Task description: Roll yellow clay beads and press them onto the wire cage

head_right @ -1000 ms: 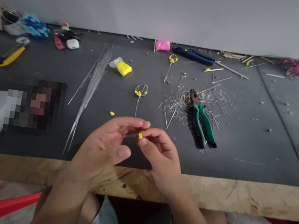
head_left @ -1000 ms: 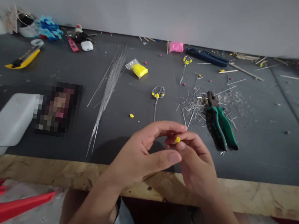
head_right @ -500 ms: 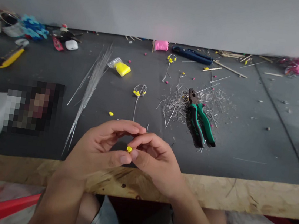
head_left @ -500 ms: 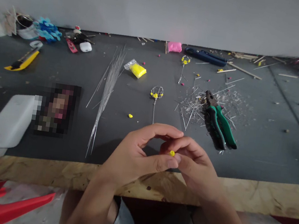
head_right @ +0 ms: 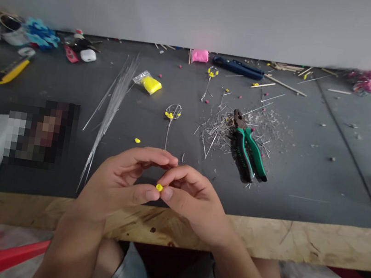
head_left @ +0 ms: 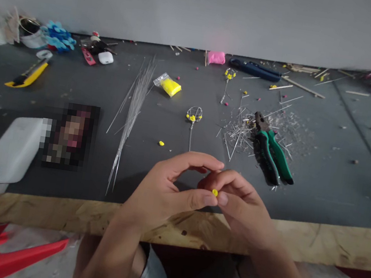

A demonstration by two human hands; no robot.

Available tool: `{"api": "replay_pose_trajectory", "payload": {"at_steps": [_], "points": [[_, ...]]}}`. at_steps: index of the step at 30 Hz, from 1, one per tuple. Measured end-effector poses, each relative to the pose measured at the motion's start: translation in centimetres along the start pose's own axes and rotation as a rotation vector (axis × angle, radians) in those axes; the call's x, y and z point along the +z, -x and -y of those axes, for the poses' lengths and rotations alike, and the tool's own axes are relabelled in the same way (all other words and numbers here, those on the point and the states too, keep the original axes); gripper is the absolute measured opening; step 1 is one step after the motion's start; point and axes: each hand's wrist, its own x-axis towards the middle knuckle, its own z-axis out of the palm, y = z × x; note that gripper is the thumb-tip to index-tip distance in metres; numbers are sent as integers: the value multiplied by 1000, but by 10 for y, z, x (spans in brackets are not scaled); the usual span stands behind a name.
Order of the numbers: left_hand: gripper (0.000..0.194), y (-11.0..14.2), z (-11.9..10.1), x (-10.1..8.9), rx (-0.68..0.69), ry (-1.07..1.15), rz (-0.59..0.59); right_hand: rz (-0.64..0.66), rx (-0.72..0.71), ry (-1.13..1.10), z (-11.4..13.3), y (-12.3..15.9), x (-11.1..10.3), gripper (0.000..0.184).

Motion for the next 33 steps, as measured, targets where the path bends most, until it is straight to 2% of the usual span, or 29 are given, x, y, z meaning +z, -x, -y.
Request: {"api": "replay_pose_trajectory", "payload": {"at_steps": [9,13,22,28,33], "points": [[43,-1,0,1,10,-29,16,-6,129,-121,2,5,1,7],[43,-3,-1,1,71,-43,51,1,127,-125,3,3,0,7],[32,-6,-2,3,121,-154,46,9,111,-145,4,2,1,6],[33,-5,1,2,163,-142,46,13,113,-150,5,0,2,7],[32,-3,0,2,205,-213,27,7,103,-134,5,0,1,6]]}}
